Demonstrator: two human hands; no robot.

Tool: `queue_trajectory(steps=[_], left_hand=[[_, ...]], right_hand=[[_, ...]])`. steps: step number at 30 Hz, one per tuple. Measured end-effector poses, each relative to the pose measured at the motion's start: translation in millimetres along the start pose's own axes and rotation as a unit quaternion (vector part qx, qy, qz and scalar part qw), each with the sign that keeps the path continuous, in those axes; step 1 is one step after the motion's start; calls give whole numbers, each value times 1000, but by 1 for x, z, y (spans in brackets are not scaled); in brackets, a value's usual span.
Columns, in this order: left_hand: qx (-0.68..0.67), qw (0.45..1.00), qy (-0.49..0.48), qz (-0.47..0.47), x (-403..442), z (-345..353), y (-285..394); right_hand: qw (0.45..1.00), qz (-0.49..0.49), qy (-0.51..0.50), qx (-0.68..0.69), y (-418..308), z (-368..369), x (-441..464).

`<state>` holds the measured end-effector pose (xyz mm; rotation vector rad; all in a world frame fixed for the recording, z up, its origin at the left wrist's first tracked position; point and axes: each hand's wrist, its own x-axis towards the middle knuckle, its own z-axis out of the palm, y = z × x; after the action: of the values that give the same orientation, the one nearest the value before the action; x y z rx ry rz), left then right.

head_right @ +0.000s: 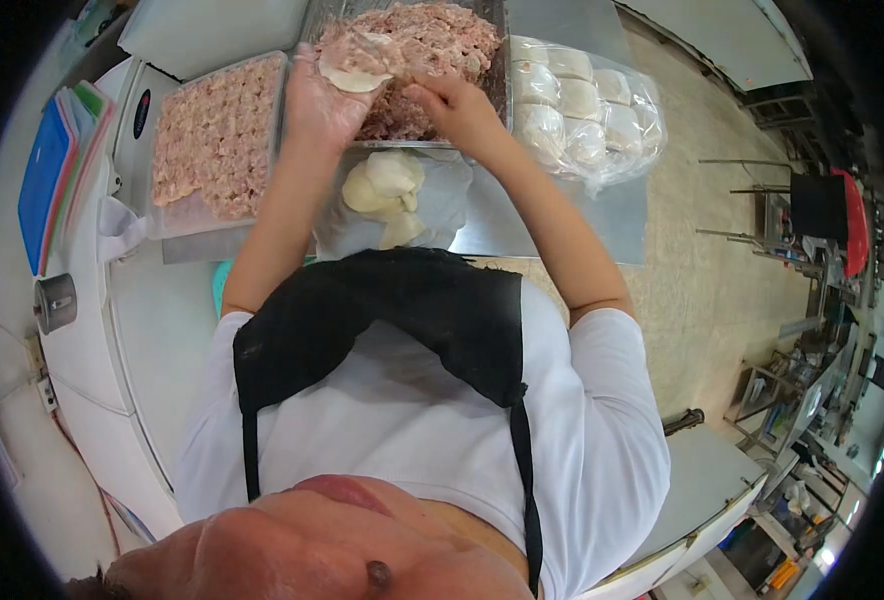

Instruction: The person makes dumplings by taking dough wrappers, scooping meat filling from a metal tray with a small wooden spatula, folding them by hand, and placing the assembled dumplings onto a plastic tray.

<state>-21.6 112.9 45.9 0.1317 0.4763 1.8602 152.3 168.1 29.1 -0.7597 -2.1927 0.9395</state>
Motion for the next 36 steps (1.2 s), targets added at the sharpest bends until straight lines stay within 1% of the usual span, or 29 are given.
queue_trajectory(steps=[1,3,4,6,7,9,12,15,18,19,21,22,23,24,25,26,27,28,30,31,33,34,36], left_hand=[[-51,999,14,-9,2,4,6],[-42,999,22,-14,13,-19,13],[-38,999,26,-17,16,-25,15],[-23,997,70,2,16,-29,10],[-15,996,91,11,15,-26,8],[12,997,70,-2,6,-6,5],[42,997,64,-10,-5,3,8],[34,995,89,10,5,-2,14],[-3,992,118,34,8,2,11],[-18,991,126,44,8,6,10],[-36,998,55,11,4,-5,16],[-40,999,19,-8,2,-9,20],[67,997,-27,-11,0,-13,23],[173,982,-71,-14,-9,-10,25],[277,954,-114,-18,-15,-7,24],[407,900,-136,78,-17,-1,24],[525,819,-153,172,-19,6,24],[630,713,-163,260,-20,11,24],[663,681,-225,215,-18,14,30],[678,662,-256,192,-16,15,34],[691,670,-269,43,-11,14,48],[689,670,-274,-33,-11,14,50],[763,588,-266,36,-18,12,44]], right_hand=[[999,-26,-8,-36,5,-2,-3],[991,-82,-24,-107,11,-18,-8],[980,-62,-54,-179,-2,-30,-9],[941,-18,-116,-319,-32,-56,-12],[947,-34,-97,-304,-32,-52,-12],[958,-64,-58,-274,-33,-41,-12],[930,-67,-131,-337,-30,-59,-1],[921,-59,-115,-366,-65,-72,-4],[944,-102,-97,-297,-38,-44,-7],[947,-101,-106,-285,-34,-49,-4],[951,-109,-129,-261,-32,-68,7],[972,-76,-122,-187,-29,-74,8],[986,-42,-115,-114,-25,-81,8],[993,-7,-107,-40,-24,-85,10],[988,30,-151,-30,-24,-89,12],[978,67,-196,-19,-26,-93,13],[965,104,-241,-8,-29,-97,14],[964,98,-246,-15,-32,-101,15],[963,84,-256,-27,-39,-108,14],[968,50,-246,-20,-37,-106,12],[974,-18,-224,-5,-26,-96,6],[969,-13,-246,-2,-16,-91,4],[958,-7,-288,3,10,-83,12]])
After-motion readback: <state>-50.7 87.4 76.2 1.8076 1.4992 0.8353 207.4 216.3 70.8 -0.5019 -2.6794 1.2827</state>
